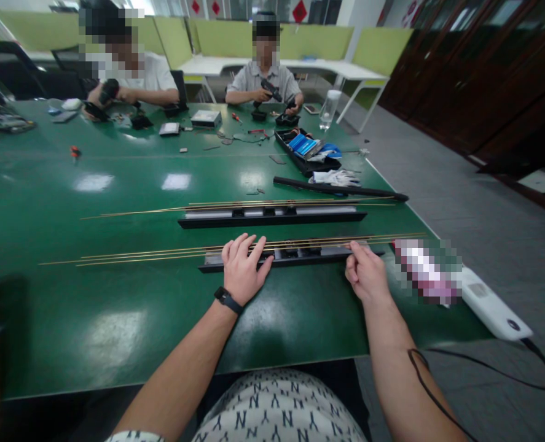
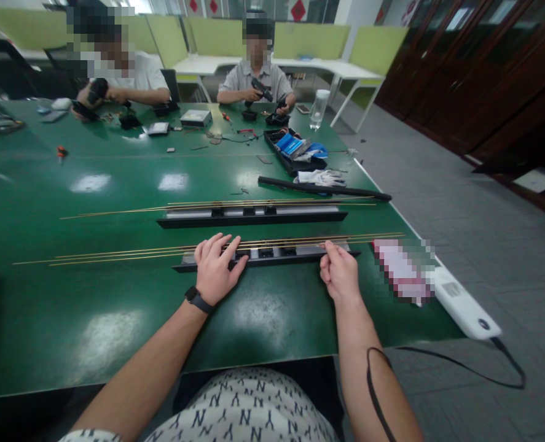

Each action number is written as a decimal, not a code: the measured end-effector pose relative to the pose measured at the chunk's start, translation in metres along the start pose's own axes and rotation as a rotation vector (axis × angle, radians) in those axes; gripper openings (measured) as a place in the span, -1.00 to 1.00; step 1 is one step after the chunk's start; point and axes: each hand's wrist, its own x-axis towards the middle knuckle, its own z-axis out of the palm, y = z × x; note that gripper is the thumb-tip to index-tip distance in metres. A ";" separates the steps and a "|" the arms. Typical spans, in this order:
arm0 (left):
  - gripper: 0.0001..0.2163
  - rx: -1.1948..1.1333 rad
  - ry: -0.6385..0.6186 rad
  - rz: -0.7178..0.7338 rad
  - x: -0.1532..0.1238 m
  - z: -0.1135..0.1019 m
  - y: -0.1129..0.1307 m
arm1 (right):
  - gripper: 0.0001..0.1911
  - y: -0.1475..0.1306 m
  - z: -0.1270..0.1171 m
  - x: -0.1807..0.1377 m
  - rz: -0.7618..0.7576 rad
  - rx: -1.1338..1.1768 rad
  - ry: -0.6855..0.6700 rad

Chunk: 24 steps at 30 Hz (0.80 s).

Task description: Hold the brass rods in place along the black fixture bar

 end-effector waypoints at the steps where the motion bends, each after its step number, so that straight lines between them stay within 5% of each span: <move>1: -0.61 0.000 0.001 0.001 0.000 0.000 0.000 | -0.61 0.000 0.000 0.000 -0.002 0.005 0.006; 11: -0.60 -0.008 -0.009 -0.008 0.001 -0.001 0.000 | -0.69 -0.004 -0.008 0.008 -0.069 0.072 0.201; 24: -0.61 0.012 0.001 -0.002 0.001 -0.001 0.000 | -0.68 -0.004 -0.010 0.011 -0.101 0.074 0.234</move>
